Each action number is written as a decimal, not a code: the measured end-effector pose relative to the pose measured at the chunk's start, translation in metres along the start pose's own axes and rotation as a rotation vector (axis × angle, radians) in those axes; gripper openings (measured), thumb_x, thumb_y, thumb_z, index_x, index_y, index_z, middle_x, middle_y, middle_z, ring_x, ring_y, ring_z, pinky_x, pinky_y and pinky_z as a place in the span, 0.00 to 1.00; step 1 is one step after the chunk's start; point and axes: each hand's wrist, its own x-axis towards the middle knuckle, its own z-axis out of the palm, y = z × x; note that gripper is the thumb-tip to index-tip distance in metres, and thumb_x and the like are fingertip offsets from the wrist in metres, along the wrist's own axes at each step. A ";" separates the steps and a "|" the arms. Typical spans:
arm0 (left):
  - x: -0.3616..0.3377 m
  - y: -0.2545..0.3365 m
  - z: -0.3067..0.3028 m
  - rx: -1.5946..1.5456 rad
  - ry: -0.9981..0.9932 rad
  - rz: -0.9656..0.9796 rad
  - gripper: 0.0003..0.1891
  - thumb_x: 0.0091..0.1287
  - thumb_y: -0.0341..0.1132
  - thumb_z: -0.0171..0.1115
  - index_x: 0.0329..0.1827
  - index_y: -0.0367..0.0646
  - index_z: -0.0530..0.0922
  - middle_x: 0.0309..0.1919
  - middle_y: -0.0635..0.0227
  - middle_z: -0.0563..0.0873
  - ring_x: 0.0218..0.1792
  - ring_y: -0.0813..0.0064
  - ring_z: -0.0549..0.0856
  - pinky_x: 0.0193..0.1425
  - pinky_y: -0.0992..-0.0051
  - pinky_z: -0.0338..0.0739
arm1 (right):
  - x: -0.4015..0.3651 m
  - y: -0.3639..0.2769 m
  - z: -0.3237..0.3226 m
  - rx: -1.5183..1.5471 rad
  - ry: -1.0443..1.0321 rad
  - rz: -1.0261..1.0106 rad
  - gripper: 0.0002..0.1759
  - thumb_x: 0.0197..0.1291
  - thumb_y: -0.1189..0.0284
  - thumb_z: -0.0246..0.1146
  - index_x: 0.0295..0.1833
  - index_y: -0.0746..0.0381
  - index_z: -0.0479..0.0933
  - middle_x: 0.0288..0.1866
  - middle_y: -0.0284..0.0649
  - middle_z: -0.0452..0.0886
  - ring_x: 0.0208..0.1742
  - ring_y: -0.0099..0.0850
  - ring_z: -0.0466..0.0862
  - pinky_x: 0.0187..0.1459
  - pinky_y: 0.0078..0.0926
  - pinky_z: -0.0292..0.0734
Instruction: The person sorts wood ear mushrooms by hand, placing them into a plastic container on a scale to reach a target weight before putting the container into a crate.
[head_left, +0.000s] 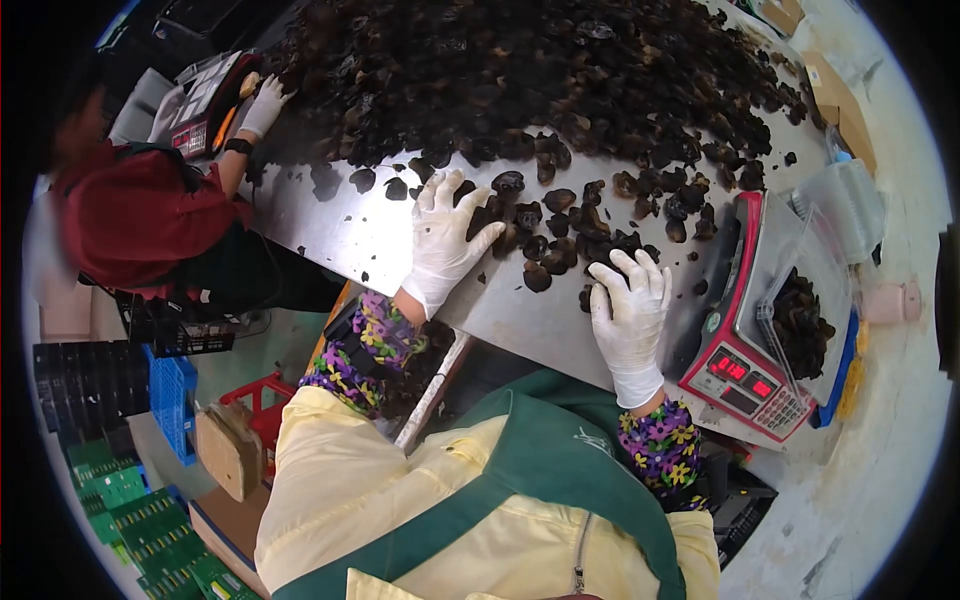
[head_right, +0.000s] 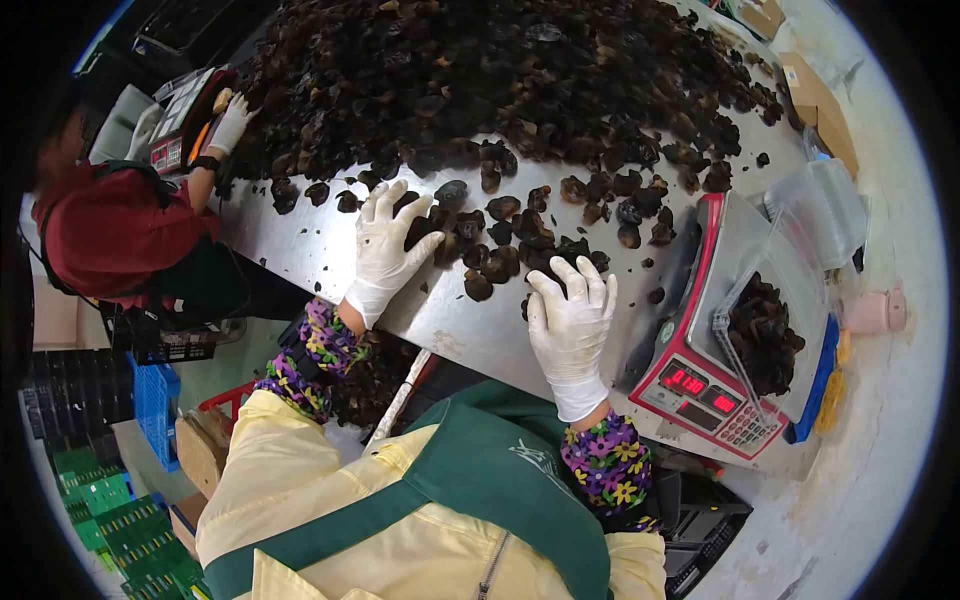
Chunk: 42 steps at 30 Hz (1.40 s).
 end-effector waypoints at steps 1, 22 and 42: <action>0.002 0.000 0.003 -0.001 0.002 -0.001 0.25 0.59 0.46 0.75 0.60 0.53 0.84 0.67 0.55 0.77 0.72 0.45 0.68 0.74 0.51 0.64 | -0.001 0.000 0.000 -0.001 0.000 -0.002 0.15 0.58 0.69 0.69 0.51 0.47 0.84 0.60 0.33 0.79 0.70 0.41 0.71 0.73 0.63 0.60; 0.019 -0.006 0.005 -0.344 0.009 -0.097 0.14 0.64 0.32 0.70 0.53 0.51 0.88 0.65 0.62 0.82 0.74 0.48 0.68 0.79 0.55 0.60 | -0.032 0.004 0.002 0.012 -0.007 0.042 0.14 0.57 0.70 0.69 0.49 0.48 0.84 0.59 0.31 0.81 0.69 0.40 0.72 0.75 0.60 0.58; -0.120 -0.021 -0.082 0.224 0.253 -0.442 0.23 0.60 0.27 0.70 0.60 0.48 0.83 0.60 0.51 0.79 0.62 0.51 0.76 0.67 0.58 0.70 | -0.025 0.003 -0.010 0.147 0.018 -0.018 0.15 0.58 0.71 0.68 0.52 0.49 0.84 0.57 0.31 0.82 0.64 0.39 0.76 0.72 0.53 0.61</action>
